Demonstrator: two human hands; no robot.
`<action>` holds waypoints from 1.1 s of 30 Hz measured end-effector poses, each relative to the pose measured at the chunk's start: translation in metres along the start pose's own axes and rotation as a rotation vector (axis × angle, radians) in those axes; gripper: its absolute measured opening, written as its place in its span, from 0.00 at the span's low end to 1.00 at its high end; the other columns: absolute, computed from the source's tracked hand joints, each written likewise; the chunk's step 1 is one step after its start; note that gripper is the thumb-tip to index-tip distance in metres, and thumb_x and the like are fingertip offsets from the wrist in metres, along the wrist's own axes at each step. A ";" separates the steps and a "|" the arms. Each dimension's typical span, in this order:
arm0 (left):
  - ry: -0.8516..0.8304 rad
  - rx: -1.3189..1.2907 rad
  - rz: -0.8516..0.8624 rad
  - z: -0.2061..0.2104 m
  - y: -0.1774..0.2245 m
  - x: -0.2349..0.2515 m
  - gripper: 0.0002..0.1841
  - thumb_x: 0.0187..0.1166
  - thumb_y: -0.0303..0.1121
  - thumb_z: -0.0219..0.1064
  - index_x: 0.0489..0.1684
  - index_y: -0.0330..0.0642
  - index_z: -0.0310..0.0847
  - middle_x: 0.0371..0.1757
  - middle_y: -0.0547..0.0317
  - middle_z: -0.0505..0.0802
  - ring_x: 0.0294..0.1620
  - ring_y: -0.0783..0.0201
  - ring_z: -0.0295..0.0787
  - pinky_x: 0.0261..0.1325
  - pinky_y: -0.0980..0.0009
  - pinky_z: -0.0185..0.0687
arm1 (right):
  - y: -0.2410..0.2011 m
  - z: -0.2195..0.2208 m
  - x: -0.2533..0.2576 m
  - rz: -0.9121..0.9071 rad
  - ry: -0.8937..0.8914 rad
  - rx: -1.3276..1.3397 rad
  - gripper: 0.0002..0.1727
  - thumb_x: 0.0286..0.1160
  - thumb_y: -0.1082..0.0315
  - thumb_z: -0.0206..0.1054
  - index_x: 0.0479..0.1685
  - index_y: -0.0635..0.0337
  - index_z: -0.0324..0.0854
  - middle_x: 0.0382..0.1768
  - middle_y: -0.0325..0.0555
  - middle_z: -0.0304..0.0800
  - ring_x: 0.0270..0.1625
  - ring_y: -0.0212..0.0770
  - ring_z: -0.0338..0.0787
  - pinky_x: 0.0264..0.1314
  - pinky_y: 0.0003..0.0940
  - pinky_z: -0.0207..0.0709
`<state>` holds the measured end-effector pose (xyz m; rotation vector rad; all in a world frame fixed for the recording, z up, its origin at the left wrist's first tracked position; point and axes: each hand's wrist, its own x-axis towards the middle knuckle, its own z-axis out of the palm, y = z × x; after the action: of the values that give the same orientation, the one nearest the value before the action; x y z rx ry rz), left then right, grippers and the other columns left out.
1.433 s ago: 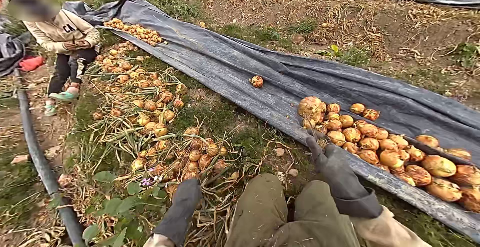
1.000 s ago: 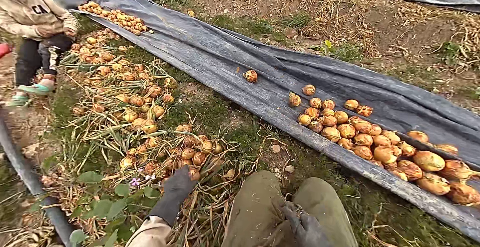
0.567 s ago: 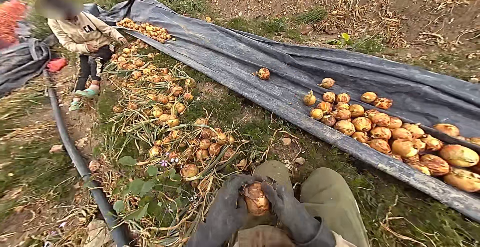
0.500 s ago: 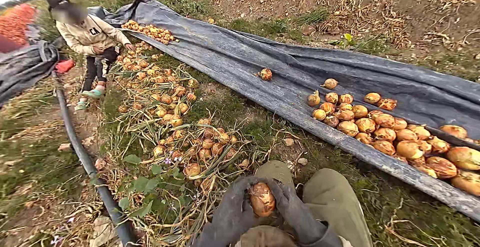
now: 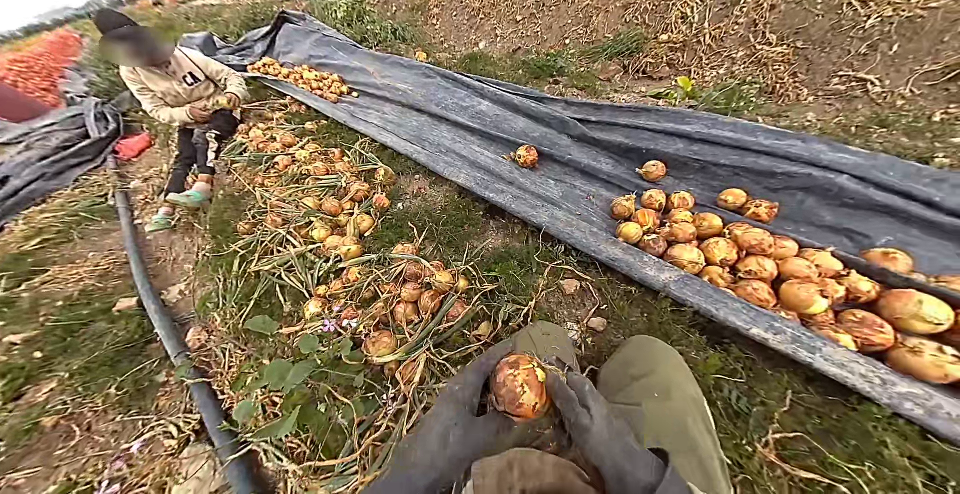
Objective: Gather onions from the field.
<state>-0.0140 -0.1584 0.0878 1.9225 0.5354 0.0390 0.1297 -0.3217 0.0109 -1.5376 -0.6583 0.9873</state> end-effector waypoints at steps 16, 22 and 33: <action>-0.063 0.547 -0.200 0.002 0.001 0.016 0.21 0.92 0.47 0.49 0.63 0.47 0.86 0.49 0.58 0.96 0.53 0.60 0.93 0.65 0.55 0.86 | 0.032 -0.016 0.014 0.224 -0.052 -0.731 0.45 0.79 0.24 0.43 0.65 0.55 0.84 0.54 0.56 0.92 0.62 0.55 0.90 0.67 0.61 0.79; -0.399 0.726 -0.231 0.018 0.035 0.037 0.26 0.94 0.47 0.46 0.63 0.36 0.85 0.64 0.39 0.91 0.70 0.41 0.86 0.74 0.41 0.75 | 0.012 0.015 0.019 0.317 0.067 -0.028 0.29 0.86 0.35 0.50 0.56 0.49 0.81 0.28 0.38 0.81 0.23 0.35 0.79 0.25 0.36 0.77; 0.249 0.544 -0.760 -0.062 -0.068 0.074 0.25 0.93 0.46 0.53 0.77 0.37 0.78 0.75 0.37 0.85 0.80 0.40 0.77 0.83 0.43 0.67 | -0.093 -0.085 0.104 0.154 0.404 -0.536 0.30 0.92 0.44 0.50 0.57 0.67 0.81 0.30 0.55 0.85 0.29 0.50 0.86 0.40 0.53 0.82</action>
<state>0.0120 -0.0546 0.0371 2.1102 1.5396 -0.3967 0.2646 -0.2580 0.0775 -2.2124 -0.5423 0.5981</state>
